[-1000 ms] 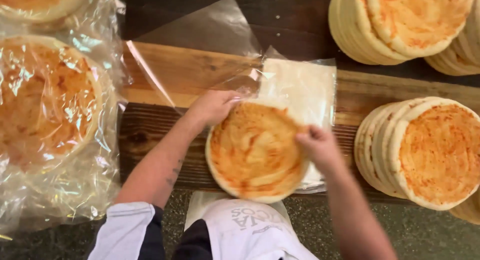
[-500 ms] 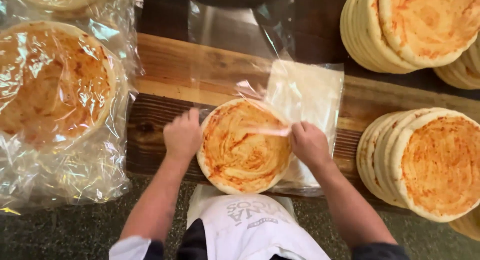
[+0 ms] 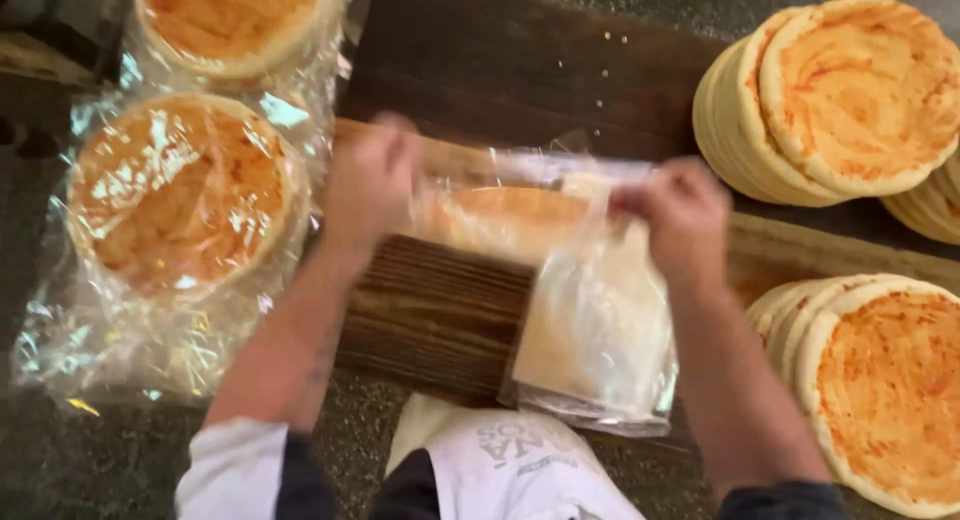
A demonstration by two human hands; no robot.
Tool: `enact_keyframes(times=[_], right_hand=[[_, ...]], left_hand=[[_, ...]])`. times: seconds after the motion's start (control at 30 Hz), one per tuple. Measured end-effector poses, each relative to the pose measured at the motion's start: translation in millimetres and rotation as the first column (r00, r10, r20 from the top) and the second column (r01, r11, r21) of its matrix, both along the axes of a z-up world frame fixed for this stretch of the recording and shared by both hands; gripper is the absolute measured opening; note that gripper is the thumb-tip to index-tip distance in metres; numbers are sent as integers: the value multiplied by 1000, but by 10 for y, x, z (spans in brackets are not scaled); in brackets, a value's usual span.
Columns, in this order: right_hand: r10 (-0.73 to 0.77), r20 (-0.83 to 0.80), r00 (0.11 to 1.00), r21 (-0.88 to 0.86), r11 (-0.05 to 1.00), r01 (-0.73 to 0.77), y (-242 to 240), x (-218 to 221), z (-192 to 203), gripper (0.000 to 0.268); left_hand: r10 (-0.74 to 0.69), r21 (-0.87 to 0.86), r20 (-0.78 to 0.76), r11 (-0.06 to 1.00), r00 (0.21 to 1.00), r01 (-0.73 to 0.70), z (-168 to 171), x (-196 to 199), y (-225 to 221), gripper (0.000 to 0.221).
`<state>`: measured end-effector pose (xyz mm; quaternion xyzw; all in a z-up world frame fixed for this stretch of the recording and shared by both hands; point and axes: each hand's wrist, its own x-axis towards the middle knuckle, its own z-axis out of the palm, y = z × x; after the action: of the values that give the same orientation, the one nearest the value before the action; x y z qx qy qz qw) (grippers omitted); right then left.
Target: The person is taking individual pizza bases from a stack and placing them into plastic bags for packaging.
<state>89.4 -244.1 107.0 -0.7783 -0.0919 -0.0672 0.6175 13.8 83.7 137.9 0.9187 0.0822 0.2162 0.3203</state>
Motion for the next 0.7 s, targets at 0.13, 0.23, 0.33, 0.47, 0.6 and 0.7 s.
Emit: enact_keyframes(times=[0.13,0.23,0.33,0.47,0.6,0.7], right_hand=[[61,71,996,320,944,-81,341,141,810,13],[108,178,978,65,991,-121,533,95,477,6],[154,117,981,-96,985,-143,717,5,-204,7],[262,-361,895,-588,681,-437,797,-511,-635,37],[169,-393,904,-560,736,-381,405,-1280,-1003,43],[-41,-369,929,-652,724,-227,-19,-1886,-1149,42]], left_hand=[[-31,78,223,997,974,14,704,115,397,7],[24,346,245,932,969,-110,407,-114,761,9],[228,441,-57,879,972,-180,-296,-338,907,14],[183,585,-111,806,977,-85,-814,-239,362,30],[-117,454,-63,881,991,133,-1537,396,-28,78],[-104,431,-162,887,981,166,-1825,759,5,55]])
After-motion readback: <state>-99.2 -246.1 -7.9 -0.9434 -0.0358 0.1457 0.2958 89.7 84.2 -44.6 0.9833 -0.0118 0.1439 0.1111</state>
